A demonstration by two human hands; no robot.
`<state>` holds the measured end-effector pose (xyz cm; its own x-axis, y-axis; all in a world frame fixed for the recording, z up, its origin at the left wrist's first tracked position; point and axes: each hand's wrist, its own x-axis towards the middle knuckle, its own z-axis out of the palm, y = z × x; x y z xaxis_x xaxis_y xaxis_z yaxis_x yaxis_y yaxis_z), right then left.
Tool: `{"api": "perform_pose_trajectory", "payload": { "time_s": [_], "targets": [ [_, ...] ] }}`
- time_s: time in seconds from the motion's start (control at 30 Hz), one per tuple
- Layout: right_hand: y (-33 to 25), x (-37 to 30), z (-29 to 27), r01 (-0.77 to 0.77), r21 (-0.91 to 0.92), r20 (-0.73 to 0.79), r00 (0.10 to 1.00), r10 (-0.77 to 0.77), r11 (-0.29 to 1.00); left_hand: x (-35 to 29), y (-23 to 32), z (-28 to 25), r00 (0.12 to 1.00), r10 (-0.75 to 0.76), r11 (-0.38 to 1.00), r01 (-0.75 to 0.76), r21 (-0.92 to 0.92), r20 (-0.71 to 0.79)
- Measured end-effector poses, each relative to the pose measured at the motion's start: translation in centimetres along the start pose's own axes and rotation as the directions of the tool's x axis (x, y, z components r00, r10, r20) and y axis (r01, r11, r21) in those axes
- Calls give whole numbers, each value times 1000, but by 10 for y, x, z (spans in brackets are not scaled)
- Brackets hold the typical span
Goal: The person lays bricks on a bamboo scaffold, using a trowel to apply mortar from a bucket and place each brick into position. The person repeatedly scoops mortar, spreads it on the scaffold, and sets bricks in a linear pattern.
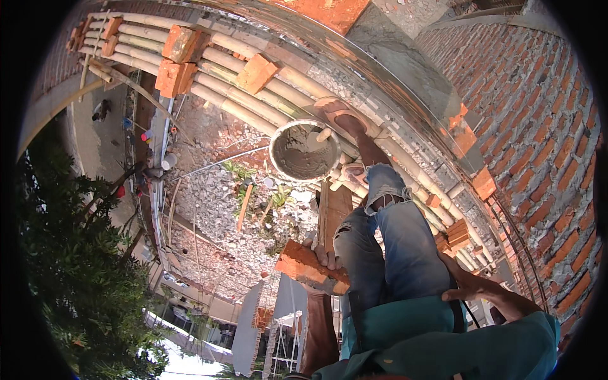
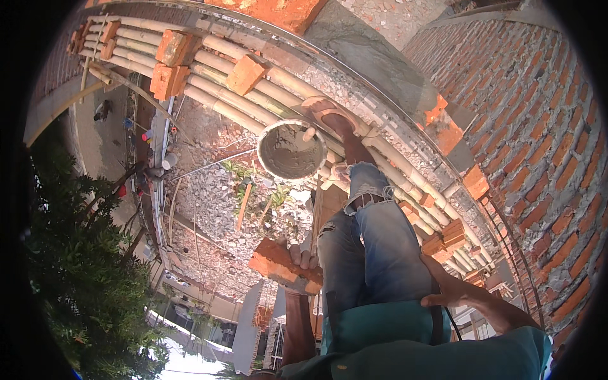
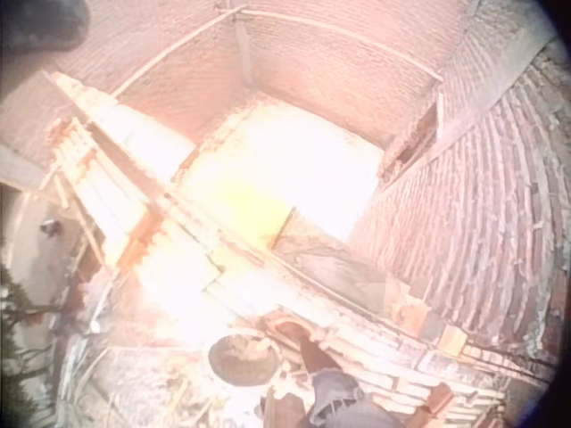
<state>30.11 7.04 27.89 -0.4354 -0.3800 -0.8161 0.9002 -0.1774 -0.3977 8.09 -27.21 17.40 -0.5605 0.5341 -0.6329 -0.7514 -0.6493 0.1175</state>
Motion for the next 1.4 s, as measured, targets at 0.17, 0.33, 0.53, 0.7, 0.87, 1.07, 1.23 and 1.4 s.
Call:
{"api": "perform_pose_trajectory", "payload": {
  "time_s": [0.17, 0.33, 0.53, 0.7, 0.87, 1.07, 1.23, 1.4],
  "targets": [
    [38, -48, 3, -350, 162, 344, 896, 279, 923, -66, 15, -13, 978, -63, 996, 73, 46, -197],
    [69, -60, 17, -476, -132, -5, 878, 479, 870, -115, 25, -3, 958, -23, 997, 42, 58, -285],
    [108, -36, 66, -565, -251, -484, 777, 404, 786, -171, 48, 12, 946, 48, 989, 1, 150, -320],
    [113, -5, 86, -445, -242, -572, 783, 243, 862, -201, 59, 13, 944, 81, 971, -2, 238, -321],
    [146, -42, 76, -412, -314, -557, 809, 185, 856, -208, 64, 29, 996, 89, 965, -82, 250, -19],
    [171, -100, 22, -496, -614, -415, 864, 284, 613, -125, 42, 126, 898, 421, 856, -348, 383, -125],
    [-22, -58, -21, -168, -731, -582, 659, -477, 661, -40, -15, 219, 945, 320, 896, -276, 347, -73],
    [-183, -22, 36, 296, -824, -229, 606, -762, 484, 2, -85, 274, 939, 334, 858, -265, 441, -85]
  ]
}}
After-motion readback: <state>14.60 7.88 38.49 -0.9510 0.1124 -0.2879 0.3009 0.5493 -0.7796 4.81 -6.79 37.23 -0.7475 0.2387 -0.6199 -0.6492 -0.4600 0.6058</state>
